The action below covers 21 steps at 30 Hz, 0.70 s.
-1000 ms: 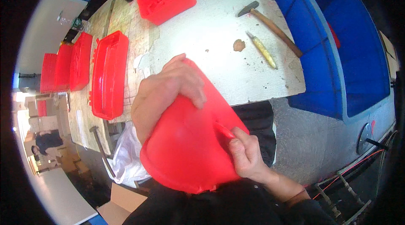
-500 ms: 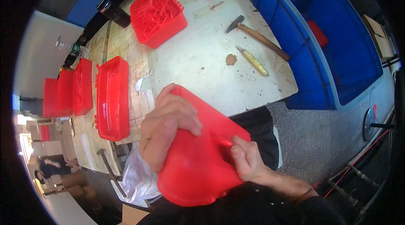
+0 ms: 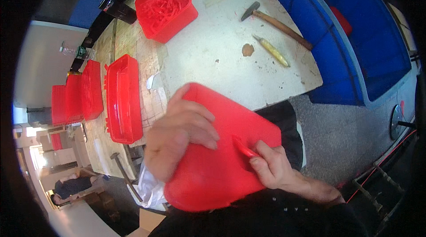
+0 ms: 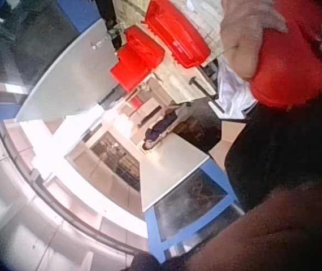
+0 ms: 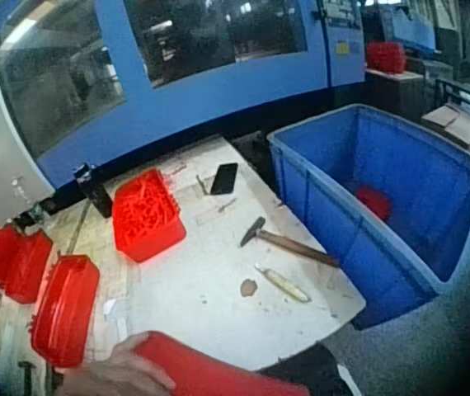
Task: The person assembles red plastic containers by snapping lids onto bases and inserting small red plastic pieces into the handles. They repeatedly pick up containers, attach lids, and insert pieces, then place finished units into a blue bin.
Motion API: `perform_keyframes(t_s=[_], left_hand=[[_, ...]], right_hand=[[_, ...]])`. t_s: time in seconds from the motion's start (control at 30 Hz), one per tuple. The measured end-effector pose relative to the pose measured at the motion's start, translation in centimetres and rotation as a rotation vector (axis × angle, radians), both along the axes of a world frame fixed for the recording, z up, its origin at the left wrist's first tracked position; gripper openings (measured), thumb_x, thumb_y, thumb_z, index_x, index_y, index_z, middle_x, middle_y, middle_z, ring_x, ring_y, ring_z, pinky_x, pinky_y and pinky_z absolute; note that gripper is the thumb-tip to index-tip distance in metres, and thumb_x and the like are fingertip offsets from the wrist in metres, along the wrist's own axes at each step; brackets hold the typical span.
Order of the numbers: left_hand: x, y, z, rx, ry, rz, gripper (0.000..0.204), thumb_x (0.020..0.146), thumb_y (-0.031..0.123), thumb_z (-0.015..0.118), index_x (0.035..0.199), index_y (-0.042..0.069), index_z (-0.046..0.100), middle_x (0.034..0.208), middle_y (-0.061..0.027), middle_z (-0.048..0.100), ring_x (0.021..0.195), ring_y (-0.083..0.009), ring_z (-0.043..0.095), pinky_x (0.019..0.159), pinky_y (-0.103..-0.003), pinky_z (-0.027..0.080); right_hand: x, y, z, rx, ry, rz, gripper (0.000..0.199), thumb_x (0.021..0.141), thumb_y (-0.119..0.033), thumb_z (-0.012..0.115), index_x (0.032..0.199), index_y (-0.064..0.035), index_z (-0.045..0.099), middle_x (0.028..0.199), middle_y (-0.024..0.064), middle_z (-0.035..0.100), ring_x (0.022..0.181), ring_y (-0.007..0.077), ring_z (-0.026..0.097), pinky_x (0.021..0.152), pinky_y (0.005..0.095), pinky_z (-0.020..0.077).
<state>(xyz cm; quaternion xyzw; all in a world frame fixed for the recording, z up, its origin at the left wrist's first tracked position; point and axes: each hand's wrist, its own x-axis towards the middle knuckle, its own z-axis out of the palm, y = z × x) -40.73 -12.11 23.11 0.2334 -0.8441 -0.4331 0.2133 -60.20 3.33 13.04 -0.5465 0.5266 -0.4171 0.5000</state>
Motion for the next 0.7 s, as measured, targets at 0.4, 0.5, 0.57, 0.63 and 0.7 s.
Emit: perform_keyframes(t_s=[0.4, 0.5, 0.57, 0.63, 0.7], left_hand=[[1.6, 9.0, -11.8, 0.729, 0.705, 0.686, 0.082, 0.082, 0.038, 0.079, 0.144, -0.001, 0.041, 0.14, -0.016, 0.054, 0.127, -0.0269, 0.055, 0.105, -0.044, 0.046], [2.5, 6.9, -12.7, 0.618, 0.765, 0.665, 0.069, 0.09, 0.029, 0.073, 0.143, -0.002, 0.042, 0.137, -0.0146, 0.057, 0.12, -0.0244, 0.06, 0.1, -0.04, 0.05], [3.2, 5.1, -11.7, 0.664, 0.755, 0.704, 0.056, 0.097, 0.026, 0.065, 0.142, -0.001, 0.043, 0.134, -0.0135, 0.059, 0.116, -0.0231, 0.063, 0.098, -0.039, 0.052], [3.5, 3.8, -10.5, 0.787, 0.789, 0.758, 0.05, 0.098, 0.023, 0.063, 0.139, 0.0, 0.046, 0.131, -0.0127, 0.062, 0.112, -0.0213, 0.064, 0.095, -0.037, 0.053], [3.7, 3.1, -9.4, 0.84, 0.728, 0.872, 0.043, 0.1, 0.023, 0.06, 0.135, 0.0, 0.05, 0.126, -0.0101, 0.064, 0.109, -0.0194, 0.065, 0.094, -0.037, 0.054]], right_hand=[[-0.3, -2.4, 4.7, -0.286, 0.979, 0.126, 0.035, 0.093, -0.036, 0.064, 0.078, -0.0069, 0.052, 0.063, 0.0094, 0.061, 0.055, 0.0194, 0.065, 0.045, 0.033, 0.0498], [0.2, -5.1, 5.8, -0.308, 0.949, 0.316, 0.037, 0.097, -0.037, 0.058, 0.077, -0.0064, 0.052, 0.061, 0.01, 0.062, 0.055, 0.021, 0.067, 0.045, 0.0339, 0.0511], [-0.2, -7.6, 5.5, -0.288, 0.801, 0.432, 0.044, 0.1, -0.039, 0.051, 0.08, -0.001, 0.058, 0.06, 0.0159, 0.063, 0.059, 0.0312, 0.069, 0.051, 0.0417, 0.0543], [-3.4, -10.7, 3.9, -0.382, 0.544, 0.531, 0.047, 0.102, -0.041, 0.045, 0.09, 0.0013, 0.062, 0.066, 0.0181, 0.065, 0.063, 0.0392, 0.068, 0.058, 0.05, 0.0549], [-5.4, -14.6, 0.2, -0.417, 0.574, -0.037, 0.034, 0.098, -0.035, 0.056, 0.102, -0.0007, 0.057, 0.072, 0.0175, 0.066, 0.067, 0.0389, 0.068, 0.065, 0.0512, 0.055]])
